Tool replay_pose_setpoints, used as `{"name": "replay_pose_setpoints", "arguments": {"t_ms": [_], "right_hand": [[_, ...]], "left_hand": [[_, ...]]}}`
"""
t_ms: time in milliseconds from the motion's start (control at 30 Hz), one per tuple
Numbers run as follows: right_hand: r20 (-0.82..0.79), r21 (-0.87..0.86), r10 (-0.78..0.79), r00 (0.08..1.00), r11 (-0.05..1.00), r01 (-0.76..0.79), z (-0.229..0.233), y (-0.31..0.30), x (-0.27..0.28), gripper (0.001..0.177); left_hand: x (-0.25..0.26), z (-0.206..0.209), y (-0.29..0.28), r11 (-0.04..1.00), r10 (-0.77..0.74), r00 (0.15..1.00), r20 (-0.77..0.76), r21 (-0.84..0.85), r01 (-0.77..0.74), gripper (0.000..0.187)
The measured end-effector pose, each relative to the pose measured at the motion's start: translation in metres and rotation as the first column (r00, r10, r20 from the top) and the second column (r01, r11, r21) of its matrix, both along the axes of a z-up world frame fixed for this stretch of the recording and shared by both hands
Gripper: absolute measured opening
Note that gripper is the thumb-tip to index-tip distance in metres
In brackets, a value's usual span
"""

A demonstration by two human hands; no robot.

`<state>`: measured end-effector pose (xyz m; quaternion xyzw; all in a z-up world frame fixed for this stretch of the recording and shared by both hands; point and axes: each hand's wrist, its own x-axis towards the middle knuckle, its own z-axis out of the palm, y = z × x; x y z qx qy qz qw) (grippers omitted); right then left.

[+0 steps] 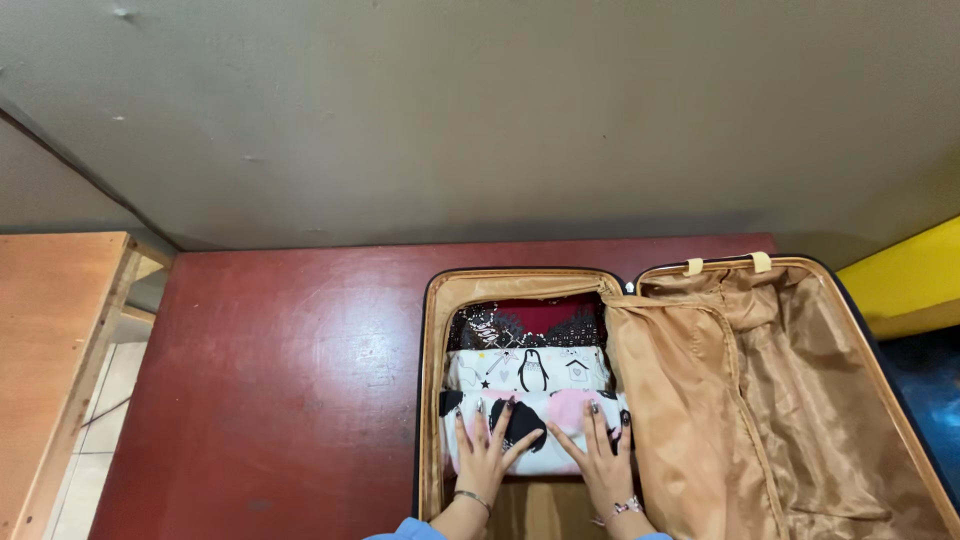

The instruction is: The person folds a polka-dotted garment on a red table, smoothing and aligning the fabric before rolling it into a compact bundle. The folded item is then placed into an open suitcase alongside other packed clothes.

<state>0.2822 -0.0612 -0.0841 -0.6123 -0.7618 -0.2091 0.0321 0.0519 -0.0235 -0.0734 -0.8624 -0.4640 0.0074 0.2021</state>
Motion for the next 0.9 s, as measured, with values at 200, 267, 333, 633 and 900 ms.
{"name": "replay_pose_setpoints", "arguments": {"t_ms": [200,267,333,633,900], "right_hand": [[-0.104,0.144,0.026,0.994,0.989,-0.011,-0.016,0.0,0.004,0.08],[-0.108,0.12,-0.001,0.994,0.993,0.014,-0.022,0.002,0.007,0.08],[0.082,0.103,-0.108,0.991,0.99,0.1,-0.029,0.005,0.011,0.086],[-0.047,-0.196,-0.076,0.996,0.978,0.066,0.015,0.006,0.007,0.089],[-0.608,-0.082,0.046,0.792,0.989,-0.121,0.063,0.004,-0.007,0.092]], "left_hand": [[-0.009,-0.019,-0.009,0.989,0.017,0.996,0.086,0.148,-0.03,0.106],[-0.011,-0.025,-0.009,0.989,0.068,0.978,0.196,0.119,-0.092,0.097],[-0.011,-0.032,-0.001,0.967,0.247,0.958,0.146,0.028,-0.254,0.097],[-0.012,0.026,0.01,0.896,0.344,0.936,0.076,-0.323,-0.304,0.109],[-0.005,0.063,0.007,0.895,0.225,0.892,0.393,-0.445,-0.029,0.101]]}}
